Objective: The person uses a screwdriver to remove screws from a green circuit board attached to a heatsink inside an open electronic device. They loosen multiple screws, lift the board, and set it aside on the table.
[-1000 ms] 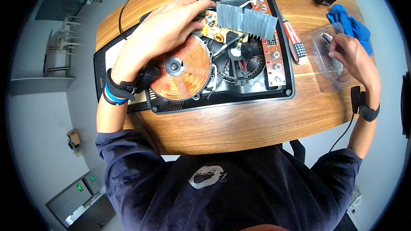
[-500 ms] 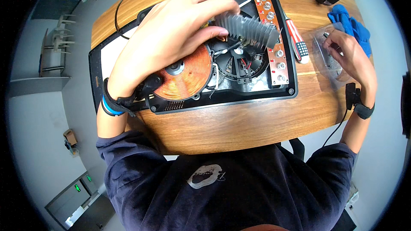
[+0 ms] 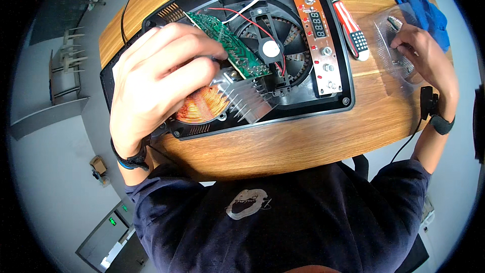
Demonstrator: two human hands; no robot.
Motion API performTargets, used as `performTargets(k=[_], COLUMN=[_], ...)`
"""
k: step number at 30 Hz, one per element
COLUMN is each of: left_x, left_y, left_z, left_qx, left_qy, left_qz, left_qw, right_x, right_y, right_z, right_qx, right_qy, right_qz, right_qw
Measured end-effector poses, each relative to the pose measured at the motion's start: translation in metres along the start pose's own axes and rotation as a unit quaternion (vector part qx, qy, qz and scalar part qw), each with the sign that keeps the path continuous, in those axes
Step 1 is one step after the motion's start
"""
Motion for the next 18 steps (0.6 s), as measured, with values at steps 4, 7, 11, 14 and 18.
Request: performTargets(k=[4,7,11,14,18], left_x=[0.0029,0.0039,0.0031,0.0044,0.0008], left_y=[0.0042,0.0034,0.0035,0.003,-0.0027], left_z=[0.0033,0.0027,0.0016,-0.0013,-0.0055], left_qx=[-0.011,-0.013,-0.014,-0.005,-0.013], left_qy=[-0.013,-0.016,-0.014,-0.003,0.0], left_qz=[0.004,0.011,0.011,0.029,0.053], left_qw=[1.0,1.0,1.0,1.0,0.999], right_x=[0.0037,0.0024,0.0058,0.007,0.0015], right_y=[0.002,0.0012,0.0016,0.0025,0.0075], right_z=[-0.0071,-0.0028,-0.0071,-0.0024,-0.0027], right_qx=[-0.001,-0.012,-0.015,0.007,0.046], right_qy=[0.004,-0.008,-0.009,-0.022,-0.044], right_qz=[-0.002,0.015,0.022,0.014,0.037], right_qw=[1.0,1.0,1.0,1.0,0.997])
Point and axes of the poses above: each hand's wrist, its own y-axis away from the middle knuckle, its own x-axis out of the palm, z = x × y, the point moved 7 cm from there along -y, towards the middle knuckle, and after that the axes turned 6 degrees about z, right-handed, at the moved point
